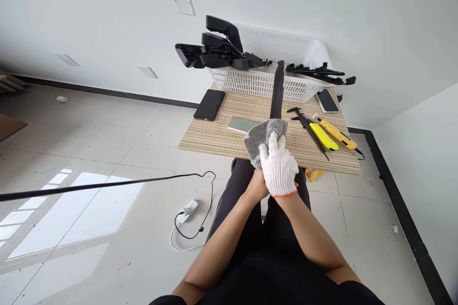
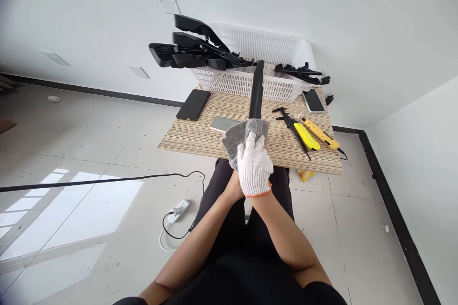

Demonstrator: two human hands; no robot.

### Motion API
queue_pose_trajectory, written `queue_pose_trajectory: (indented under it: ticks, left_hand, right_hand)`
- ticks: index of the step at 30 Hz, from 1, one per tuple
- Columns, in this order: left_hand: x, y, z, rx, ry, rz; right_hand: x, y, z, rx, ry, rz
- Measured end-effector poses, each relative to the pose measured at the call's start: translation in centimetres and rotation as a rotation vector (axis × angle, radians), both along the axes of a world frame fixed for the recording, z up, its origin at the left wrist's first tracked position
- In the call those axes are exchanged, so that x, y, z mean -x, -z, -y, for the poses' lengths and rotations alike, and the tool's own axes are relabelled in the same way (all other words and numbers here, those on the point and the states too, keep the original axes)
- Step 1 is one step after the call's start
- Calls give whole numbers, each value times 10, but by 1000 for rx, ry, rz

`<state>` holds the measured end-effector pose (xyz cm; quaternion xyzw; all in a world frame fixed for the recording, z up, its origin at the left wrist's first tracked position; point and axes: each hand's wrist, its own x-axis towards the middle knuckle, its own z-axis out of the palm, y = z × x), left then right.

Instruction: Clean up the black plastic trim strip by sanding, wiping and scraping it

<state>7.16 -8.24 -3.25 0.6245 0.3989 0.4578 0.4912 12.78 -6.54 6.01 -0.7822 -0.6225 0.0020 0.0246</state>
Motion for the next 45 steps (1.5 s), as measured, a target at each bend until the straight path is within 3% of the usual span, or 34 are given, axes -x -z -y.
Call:
queue_pose_trajectory:
  ticks: [5, 15, 19, 24, 29, 36, 40, 45]
  left_hand:
    - [-3, 1, -4, 46, -49, -25]
    - [-8, -10, -4, 206, -66, 13]
    - [-8, -12, -3, 211, -67, 9]
    - [-9, -11, 0, 203, -58, -2]
    - [-8, -6, 1, 174, -53, -35]
    - [-5, 2, -3, 94, -57, -53]
    - [-6, 2, -5, 111, -71, -51]
    - [-7, -7, -4, 185, -77, -15]
  right_hand:
    - [-9, -7, -7, 12, -61, 22]
    - [-23, -38, -110, -175, -134, -41]
    - [-24, -45, -131, -190, -121, -54]
    - [-21, -44, -117, -178, -93, -37]
    - [-17, -29, -74, -163, -79, -13]
    - [-11, -15, -16, 32, -53, -4]
    - [-14, -20, -24, 37, -119, -7]
    - [-17, -26, -72, -74, -118, -3]
